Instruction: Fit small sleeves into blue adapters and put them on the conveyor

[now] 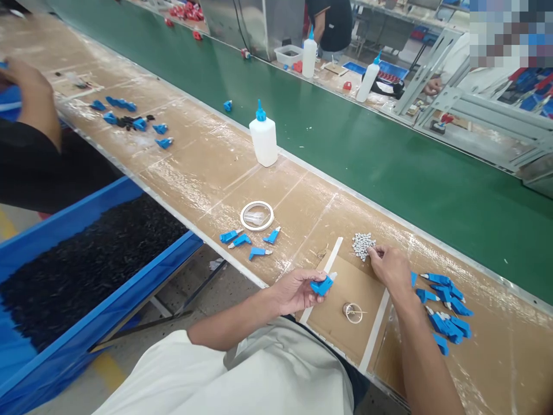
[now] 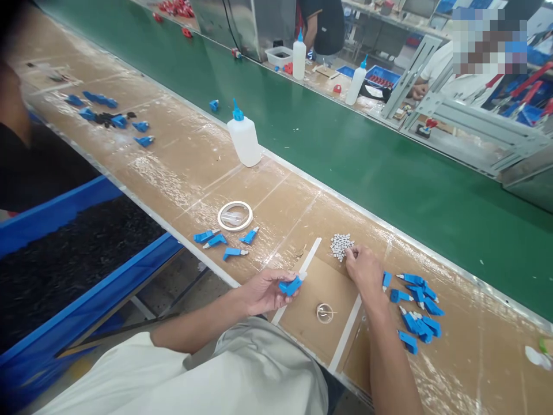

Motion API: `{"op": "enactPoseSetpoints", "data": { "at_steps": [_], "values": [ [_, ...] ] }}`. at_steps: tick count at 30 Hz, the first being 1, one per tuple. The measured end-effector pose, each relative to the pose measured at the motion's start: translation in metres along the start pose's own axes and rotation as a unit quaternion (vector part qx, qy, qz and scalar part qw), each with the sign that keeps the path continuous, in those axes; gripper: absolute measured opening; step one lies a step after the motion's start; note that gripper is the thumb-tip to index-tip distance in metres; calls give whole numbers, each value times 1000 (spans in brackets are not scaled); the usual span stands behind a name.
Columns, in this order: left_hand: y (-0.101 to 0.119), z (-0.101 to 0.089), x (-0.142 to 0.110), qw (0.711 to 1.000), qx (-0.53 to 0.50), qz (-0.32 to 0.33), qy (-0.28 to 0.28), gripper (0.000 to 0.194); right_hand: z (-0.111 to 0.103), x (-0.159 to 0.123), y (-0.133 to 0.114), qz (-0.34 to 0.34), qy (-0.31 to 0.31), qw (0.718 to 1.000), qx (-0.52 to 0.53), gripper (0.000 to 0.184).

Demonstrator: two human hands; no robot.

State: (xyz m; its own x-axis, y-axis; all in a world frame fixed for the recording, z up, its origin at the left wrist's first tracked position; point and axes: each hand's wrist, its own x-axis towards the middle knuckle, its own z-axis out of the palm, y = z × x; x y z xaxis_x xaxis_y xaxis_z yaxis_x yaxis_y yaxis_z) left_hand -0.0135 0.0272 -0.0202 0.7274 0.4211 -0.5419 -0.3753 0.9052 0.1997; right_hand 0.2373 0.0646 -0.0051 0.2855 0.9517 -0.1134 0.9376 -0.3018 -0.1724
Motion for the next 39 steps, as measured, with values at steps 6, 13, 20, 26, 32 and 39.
{"op": "enactPoseSetpoints", "data": {
  "at_steps": [6, 13, 20, 26, 32, 39],
  "values": [
    [-3, -1, 3, 1000, 1, -1, 5, 13, -11, 8, -5, -16, -50, 995, -80, 25],
    [-4, -2, 3, 1000, 9, 12, 4, 16, -15, 8, -18, -8, -53, 997, -64, 15],
    [-4, 3, -3, 1000, 21, 17, 1, 15, -33, -10, 5, 11, -28, 982, 184, 26],
    [-5, 15, -4, 998, 38, 20, -44, 23, -40, -77, 13, 32, -43, 870, 491, 43],
    [-12, 28, -4, 993, 78, 4, -86, 29, -26, -125, -6, 37, -95, 722, 684, 32],
    [-14, 26, -8, 993, 86, 10, -82, 32, -19, -135, -9, 27, -111, 708, 697, 30]
  ]
}}
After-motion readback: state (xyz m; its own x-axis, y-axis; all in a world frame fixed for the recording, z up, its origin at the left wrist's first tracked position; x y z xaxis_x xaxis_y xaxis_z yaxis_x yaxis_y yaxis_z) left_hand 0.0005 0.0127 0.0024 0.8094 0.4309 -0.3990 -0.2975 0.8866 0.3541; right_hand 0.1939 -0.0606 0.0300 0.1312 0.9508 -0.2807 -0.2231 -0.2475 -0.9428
